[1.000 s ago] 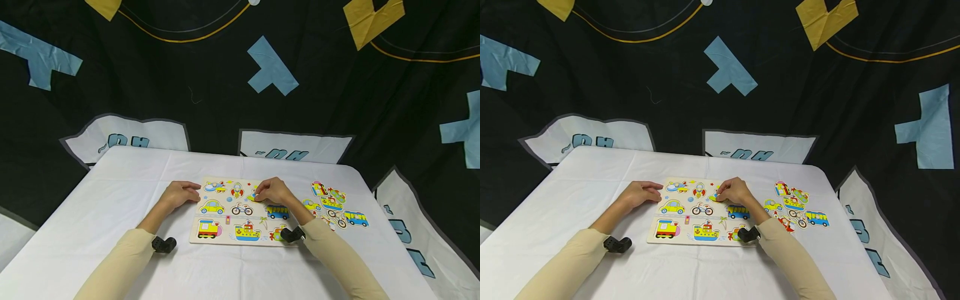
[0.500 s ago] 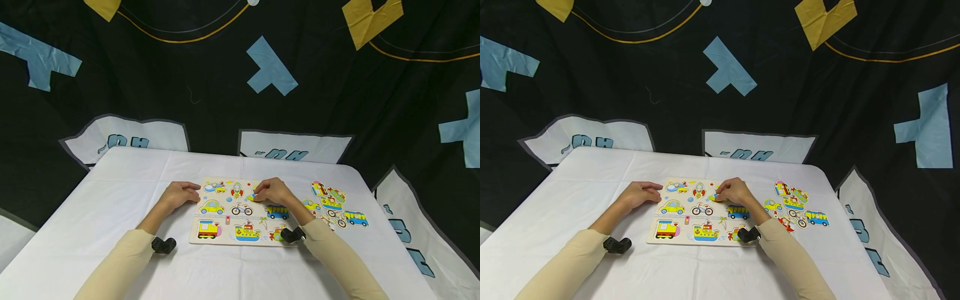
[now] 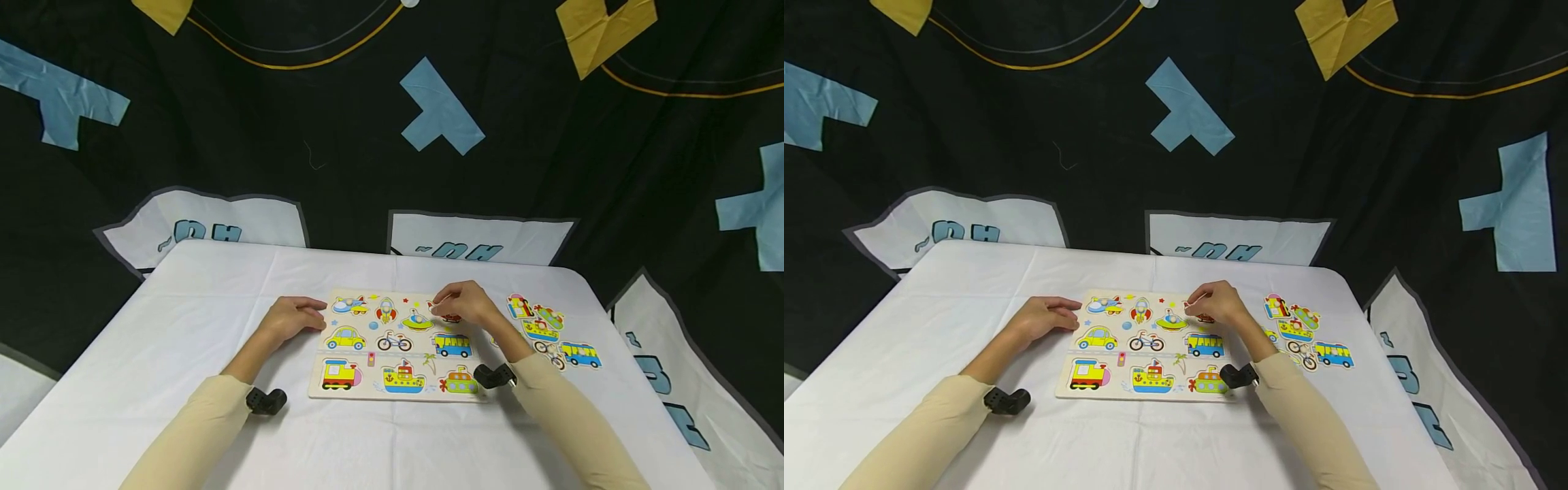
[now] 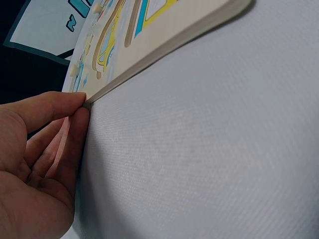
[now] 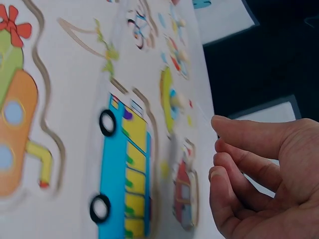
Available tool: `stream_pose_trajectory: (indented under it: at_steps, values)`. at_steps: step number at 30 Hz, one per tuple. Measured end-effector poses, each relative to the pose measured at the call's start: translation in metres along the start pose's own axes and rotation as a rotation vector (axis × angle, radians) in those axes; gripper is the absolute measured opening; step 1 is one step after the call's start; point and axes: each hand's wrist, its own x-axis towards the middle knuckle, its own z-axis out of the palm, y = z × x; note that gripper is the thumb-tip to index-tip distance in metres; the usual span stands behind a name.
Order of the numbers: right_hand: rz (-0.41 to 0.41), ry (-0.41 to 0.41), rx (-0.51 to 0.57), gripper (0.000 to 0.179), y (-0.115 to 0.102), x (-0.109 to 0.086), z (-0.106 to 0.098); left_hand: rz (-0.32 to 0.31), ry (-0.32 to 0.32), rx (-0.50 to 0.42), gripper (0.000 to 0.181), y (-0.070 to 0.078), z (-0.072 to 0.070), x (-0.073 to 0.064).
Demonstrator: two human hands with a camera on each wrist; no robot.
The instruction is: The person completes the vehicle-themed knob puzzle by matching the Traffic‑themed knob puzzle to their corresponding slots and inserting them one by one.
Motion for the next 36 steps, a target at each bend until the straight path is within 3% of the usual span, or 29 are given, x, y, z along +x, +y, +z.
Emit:
stream_pose_trajectory:
  at_steps: [8, 16, 36]
  values:
    - [0.043, 0.038, 0.066, 0.028, 0.011, -0.006, -0.025, -0.002, 0.003, 0.001, 0.048, -0.001, 0.001, 0.001]
    - [0.08, 0.039, 0.013, 0.031, 0.026, -0.018, -0.045, 0.002, -0.001, 0.0, 0.048, -0.002, 0.003, 0.002]
    - [0.162, -0.029, 0.044, 0.043, 0.071, -0.051, -0.081, 0.017, -0.007, -0.016, 0.049, -0.003, 0.001, 0.002]
